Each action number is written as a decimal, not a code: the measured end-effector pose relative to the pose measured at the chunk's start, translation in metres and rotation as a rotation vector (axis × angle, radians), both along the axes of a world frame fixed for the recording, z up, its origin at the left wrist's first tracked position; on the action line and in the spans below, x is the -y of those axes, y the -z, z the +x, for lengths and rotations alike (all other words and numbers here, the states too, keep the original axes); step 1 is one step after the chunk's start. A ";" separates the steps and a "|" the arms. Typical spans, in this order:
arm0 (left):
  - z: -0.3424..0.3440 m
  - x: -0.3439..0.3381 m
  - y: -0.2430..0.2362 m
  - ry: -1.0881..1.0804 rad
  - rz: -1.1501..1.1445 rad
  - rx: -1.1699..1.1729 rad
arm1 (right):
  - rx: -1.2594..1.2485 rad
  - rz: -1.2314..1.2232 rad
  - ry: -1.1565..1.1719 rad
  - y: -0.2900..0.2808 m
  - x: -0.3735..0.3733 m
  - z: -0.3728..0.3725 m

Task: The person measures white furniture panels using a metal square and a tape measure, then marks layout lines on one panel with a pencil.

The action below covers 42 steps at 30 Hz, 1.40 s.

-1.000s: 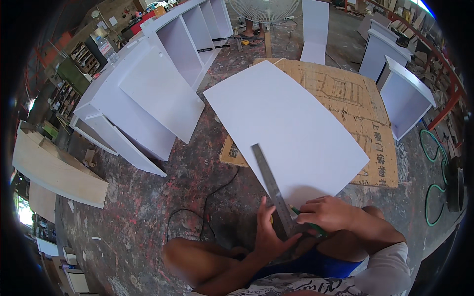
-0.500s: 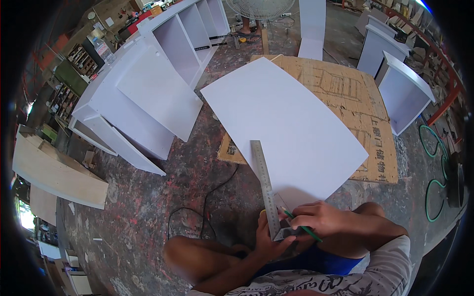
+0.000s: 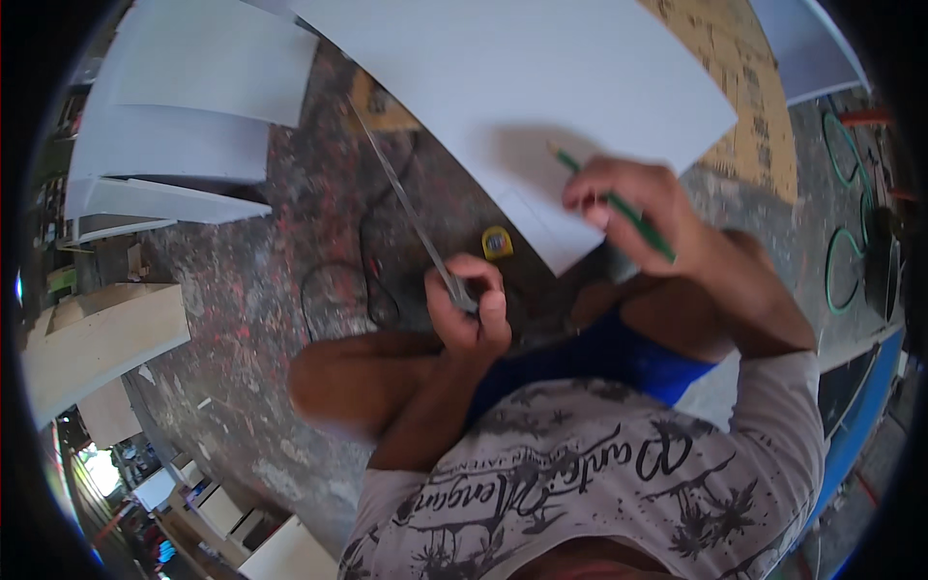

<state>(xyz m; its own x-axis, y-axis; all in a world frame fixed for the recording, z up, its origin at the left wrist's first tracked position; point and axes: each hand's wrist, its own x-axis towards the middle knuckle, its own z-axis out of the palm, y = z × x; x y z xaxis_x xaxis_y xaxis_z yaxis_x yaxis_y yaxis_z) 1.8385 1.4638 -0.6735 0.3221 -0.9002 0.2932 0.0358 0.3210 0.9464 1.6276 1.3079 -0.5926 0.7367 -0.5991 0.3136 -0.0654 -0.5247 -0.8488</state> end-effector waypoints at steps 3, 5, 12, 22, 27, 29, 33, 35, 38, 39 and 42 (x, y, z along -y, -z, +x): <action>0.003 0.003 0.009 0.078 -0.127 0.004 | 0.059 0.138 0.088 0.005 0.002 -0.002; 0.002 -0.002 0.011 0.103 -0.150 -0.031 | 0.084 0.230 0.113 0.008 0.003 -0.002; -0.003 -0.002 0.007 -0.004 -0.043 0.023 | 0.131 0.374 0.237 0.014 0.007 -0.003; 0.016 0.017 0.003 -0.341 -0.197 -0.107 | 0.040 0.324 0.232 0.006 0.014 -0.012; 0.016 0.023 0.006 -0.323 0.072 -0.469 | 0.118 0.342 0.256 0.007 0.008 -0.004; 0.017 0.022 0.014 -0.289 0.248 -0.558 | 0.108 0.349 0.246 0.008 0.007 -0.002; 0.004 0.021 0.021 -0.147 0.481 -0.436 | 0.094 0.372 0.233 0.009 0.006 0.000; 0.006 0.019 0.023 -0.031 0.534 -0.263 | 0.089 0.382 0.227 0.010 0.007 0.002; -0.009 0.025 0.014 0.025 0.512 -0.085 | 0.091 0.347 0.202 0.012 0.007 0.003; -0.014 0.028 0.010 -0.035 0.438 -0.079 | 0.018 0.353 0.177 0.013 0.007 0.002; -0.015 0.037 0.022 -0.053 0.320 -0.085 | -0.046 0.370 0.138 0.016 0.005 0.007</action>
<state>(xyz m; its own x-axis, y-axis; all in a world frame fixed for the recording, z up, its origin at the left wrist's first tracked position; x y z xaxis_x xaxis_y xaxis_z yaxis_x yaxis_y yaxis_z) 1.8232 1.4268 -0.6956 0.3817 -0.9237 -0.0317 0.1100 0.0114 0.9939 1.6346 1.3030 -0.6088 0.6498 -0.7597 0.0262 -0.1565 -0.1674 -0.9734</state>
